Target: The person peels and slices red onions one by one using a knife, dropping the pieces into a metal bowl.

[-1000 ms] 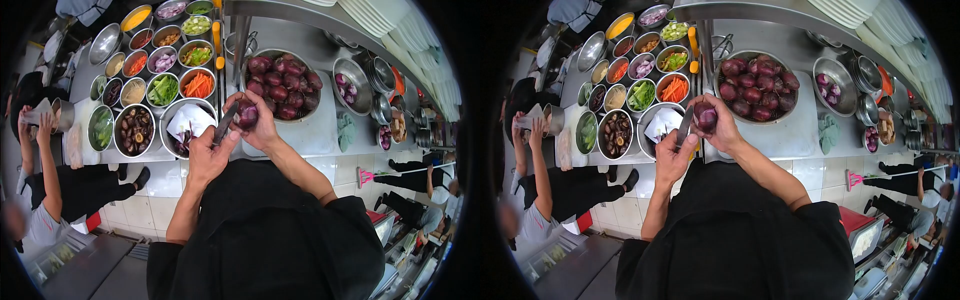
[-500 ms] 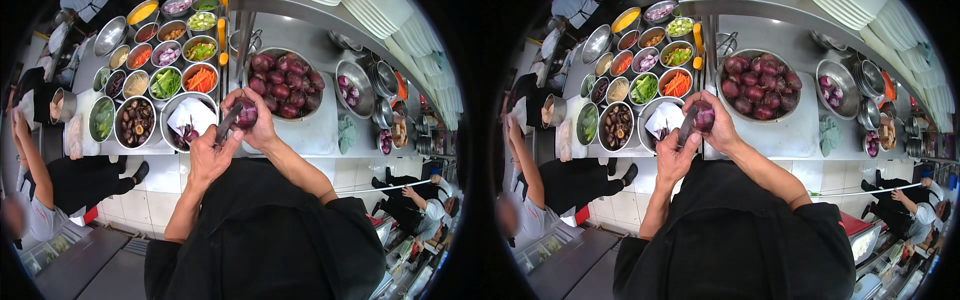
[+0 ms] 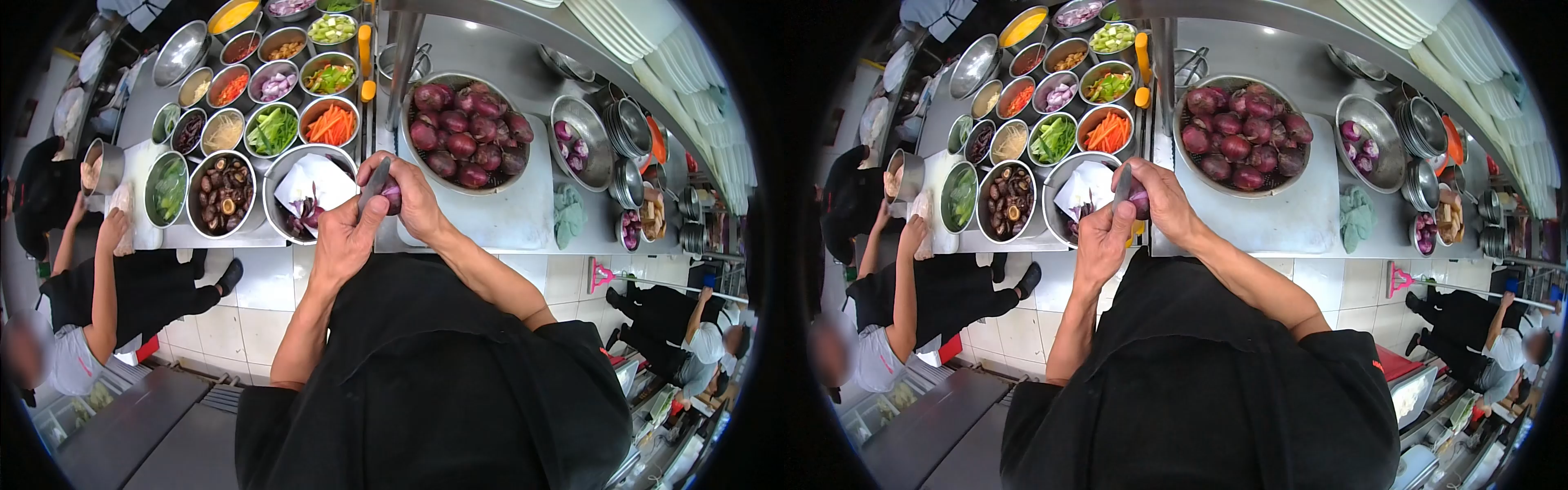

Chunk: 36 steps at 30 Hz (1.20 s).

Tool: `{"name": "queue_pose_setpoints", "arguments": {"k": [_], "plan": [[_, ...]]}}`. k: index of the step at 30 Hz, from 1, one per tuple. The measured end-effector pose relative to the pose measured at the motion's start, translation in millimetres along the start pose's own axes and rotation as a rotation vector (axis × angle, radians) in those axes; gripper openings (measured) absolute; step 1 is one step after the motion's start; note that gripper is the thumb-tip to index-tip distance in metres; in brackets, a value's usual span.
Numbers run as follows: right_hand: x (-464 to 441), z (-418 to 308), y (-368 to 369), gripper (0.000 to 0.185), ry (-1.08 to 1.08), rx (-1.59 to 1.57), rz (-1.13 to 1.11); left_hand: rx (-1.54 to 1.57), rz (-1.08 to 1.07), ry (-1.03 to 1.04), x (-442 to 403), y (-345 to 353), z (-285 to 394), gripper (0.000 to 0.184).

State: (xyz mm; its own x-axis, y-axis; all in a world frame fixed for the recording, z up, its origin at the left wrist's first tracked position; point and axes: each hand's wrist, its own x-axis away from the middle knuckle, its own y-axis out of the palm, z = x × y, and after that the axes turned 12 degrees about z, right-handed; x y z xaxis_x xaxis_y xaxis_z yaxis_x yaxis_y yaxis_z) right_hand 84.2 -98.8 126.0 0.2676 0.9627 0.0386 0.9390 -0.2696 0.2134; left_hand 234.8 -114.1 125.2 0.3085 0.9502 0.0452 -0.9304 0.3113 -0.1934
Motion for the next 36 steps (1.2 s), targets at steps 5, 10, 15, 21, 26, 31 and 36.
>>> {"name": "queue_pose_setpoints", "arguments": {"k": [5,10,15,21,26,31,36], "plan": [[-5,12,6,0.040,0.096,-0.163,0.116,0.044,0.131,-0.018,-2,1,-1,0.053],[-7,14,12,0.042,0.089,-0.174,0.180,-0.021,0.305,0.118,-2,6,-7,0.052],[-18,21,7,0.048,0.144,-0.151,0.294,-0.113,0.273,0.344,12,17,-5,0.048],[-27,15,0,0.056,0.309,-0.345,0.251,-0.112,0.339,0.335,17,4,-5,0.044],[-31,22,-4,0.055,0.317,-0.522,0.084,-0.640,0.372,0.114,-12,-47,-19,0.040],[-33,29,4,0.055,0.298,-0.514,0.013,-0.878,0.297,0.099,-26,-64,-59,0.032],[-33,29,16,0.054,0.241,-0.375,0.048,-0.314,0.270,-0.006,-21,-57,-42,0.043]]}}
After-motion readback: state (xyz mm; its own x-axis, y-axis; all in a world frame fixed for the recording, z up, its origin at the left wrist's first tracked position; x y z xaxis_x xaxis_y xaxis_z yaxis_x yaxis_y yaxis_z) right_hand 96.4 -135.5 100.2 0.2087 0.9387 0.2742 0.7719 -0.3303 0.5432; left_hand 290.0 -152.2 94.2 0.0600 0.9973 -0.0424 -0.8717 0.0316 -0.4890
